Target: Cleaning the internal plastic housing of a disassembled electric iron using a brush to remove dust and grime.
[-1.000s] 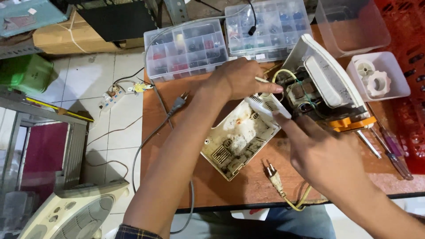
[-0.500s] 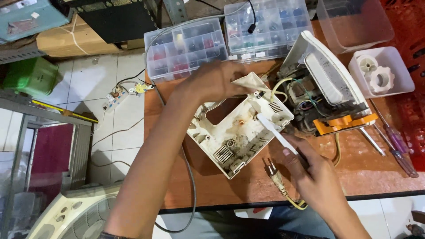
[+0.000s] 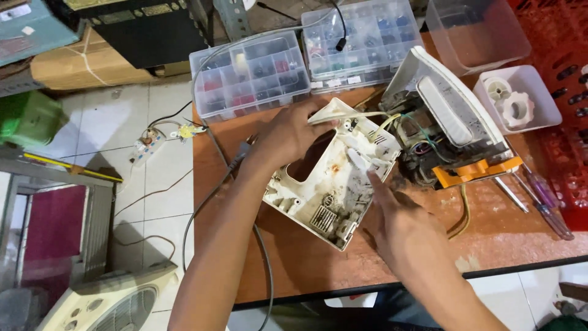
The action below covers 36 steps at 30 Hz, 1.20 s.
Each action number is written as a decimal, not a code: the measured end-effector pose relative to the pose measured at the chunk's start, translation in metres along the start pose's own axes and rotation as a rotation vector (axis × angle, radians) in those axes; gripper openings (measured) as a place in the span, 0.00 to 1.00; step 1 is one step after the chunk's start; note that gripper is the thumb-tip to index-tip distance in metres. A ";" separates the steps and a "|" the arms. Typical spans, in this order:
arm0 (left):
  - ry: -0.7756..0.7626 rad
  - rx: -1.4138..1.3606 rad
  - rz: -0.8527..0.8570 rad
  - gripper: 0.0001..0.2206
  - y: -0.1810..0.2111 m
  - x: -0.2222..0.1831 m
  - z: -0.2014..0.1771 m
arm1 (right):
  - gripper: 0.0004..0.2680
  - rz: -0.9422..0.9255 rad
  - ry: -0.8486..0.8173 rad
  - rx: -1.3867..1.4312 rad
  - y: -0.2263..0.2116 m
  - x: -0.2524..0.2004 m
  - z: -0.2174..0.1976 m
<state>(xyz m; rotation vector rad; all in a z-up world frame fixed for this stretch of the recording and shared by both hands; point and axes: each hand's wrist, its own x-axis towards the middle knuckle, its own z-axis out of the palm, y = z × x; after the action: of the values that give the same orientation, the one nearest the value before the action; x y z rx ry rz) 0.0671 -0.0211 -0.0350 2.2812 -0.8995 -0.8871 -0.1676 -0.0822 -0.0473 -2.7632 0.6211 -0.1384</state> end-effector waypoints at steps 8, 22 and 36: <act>0.050 0.066 -0.100 0.25 -0.003 -0.007 0.005 | 0.17 0.066 0.031 0.062 -0.009 0.006 0.009; 0.069 -0.234 -0.116 0.32 -0.015 -0.019 0.014 | 0.21 0.098 -0.173 0.237 -0.020 -0.025 -0.002; -0.227 -0.472 -0.203 0.38 0.019 -0.051 -0.012 | 0.10 -0.062 -0.124 -0.060 0.023 -0.023 -0.022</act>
<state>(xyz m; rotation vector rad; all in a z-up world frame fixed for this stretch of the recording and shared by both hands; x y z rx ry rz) 0.0401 0.0073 0.0047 1.9045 -0.4801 -1.3119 -0.2014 -0.0980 -0.0339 -2.8238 0.5163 0.0385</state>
